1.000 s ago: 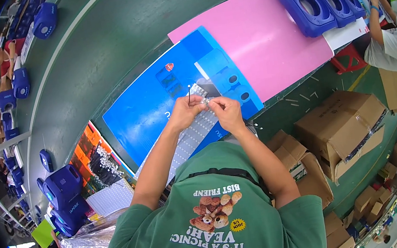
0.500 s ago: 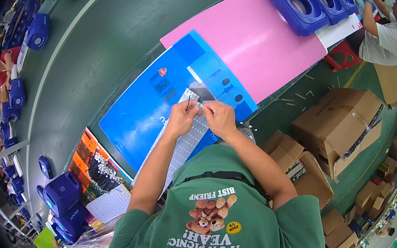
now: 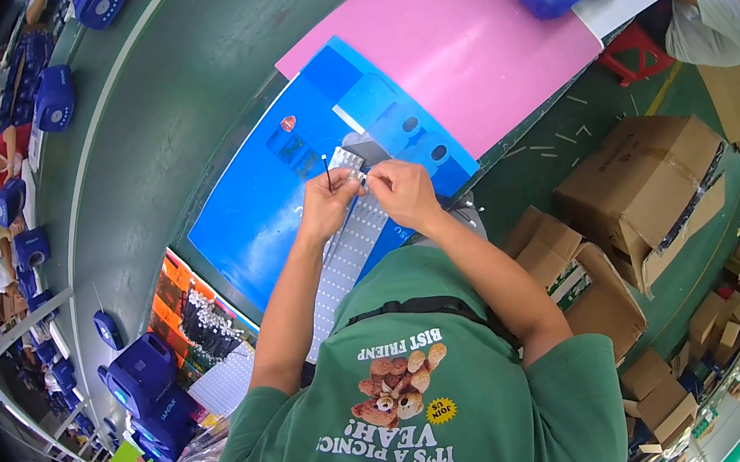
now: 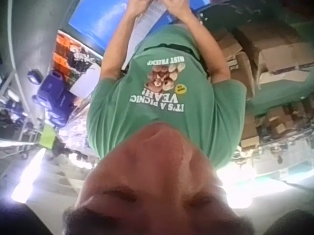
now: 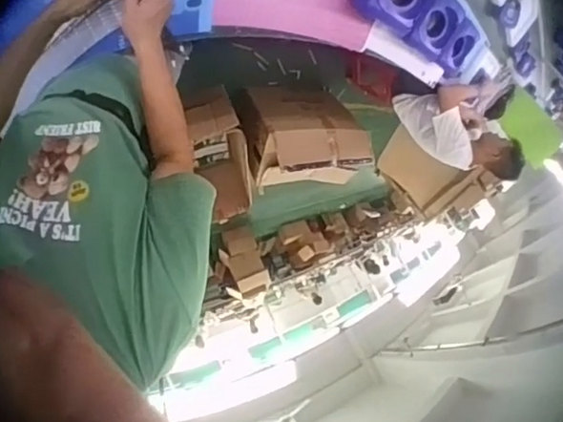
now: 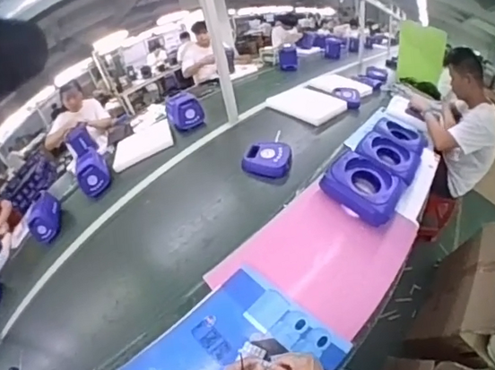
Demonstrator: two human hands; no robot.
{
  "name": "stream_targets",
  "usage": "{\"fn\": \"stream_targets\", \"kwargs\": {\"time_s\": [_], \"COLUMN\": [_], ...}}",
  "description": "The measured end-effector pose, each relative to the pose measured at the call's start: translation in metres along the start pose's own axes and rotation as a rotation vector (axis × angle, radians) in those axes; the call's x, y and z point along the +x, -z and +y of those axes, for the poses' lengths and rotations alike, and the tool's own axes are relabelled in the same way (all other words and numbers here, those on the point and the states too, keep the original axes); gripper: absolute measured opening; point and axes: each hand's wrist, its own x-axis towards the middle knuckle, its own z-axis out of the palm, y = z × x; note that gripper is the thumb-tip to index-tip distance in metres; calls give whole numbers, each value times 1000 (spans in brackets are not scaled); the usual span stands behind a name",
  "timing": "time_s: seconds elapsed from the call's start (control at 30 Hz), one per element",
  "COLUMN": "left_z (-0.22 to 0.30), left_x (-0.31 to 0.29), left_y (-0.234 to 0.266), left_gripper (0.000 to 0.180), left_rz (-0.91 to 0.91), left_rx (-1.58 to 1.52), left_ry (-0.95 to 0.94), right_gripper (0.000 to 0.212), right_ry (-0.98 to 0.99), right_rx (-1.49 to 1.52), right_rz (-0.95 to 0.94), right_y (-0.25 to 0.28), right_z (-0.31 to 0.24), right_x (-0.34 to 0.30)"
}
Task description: The person assembles electronic lighting components by connecting wiring harnesses to LED strips and placing the LED strips into plastic housings, using tweezers for precise manipulation.
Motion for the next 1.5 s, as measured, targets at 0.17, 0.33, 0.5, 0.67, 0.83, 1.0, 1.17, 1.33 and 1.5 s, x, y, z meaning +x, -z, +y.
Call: {"fn": "stream_targets", "kwargs": {"time_s": [0.17,0.33,0.5,0.67,0.83,1.0,1.17,1.33,1.5], "left_z": [3,6,-2,-4,-3,-2,0,-5,-2], "left_x": [-1,0,-2,-3,-3,-2,-3,-2,1], "left_y": [2,3,-2,-4,-6,-6,-9,-7,-6], "left_gripper": [14,16,16,16,17,18,18,16,16], "left_rz": [-23,-66,36,70,104,100,123,119,42], "left_rx": [5,29,3,23,25,92,129,118,103], "left_ry": [15,44,19,-29,-22,-21,-25,-19,0], "right_gripper": [13,14,14,14,15,15,15,15,15], "right_ry": [-57,-88,-157,-171,-149,-165,-147,-130,-313], "right_rx": [118,171,212,237,180,159,133,122,378], "right_rz": [-22,7,14,16,36,51,74,65,7], "right_y": [-3,-10,-14,-11,-13,-12,-14,-12,-13], "right_z": [4,13,10,5,10,8,11,10,14], "right_x": [-2,-5,-5,-6,-7,-6,-6,-6,-7]}}
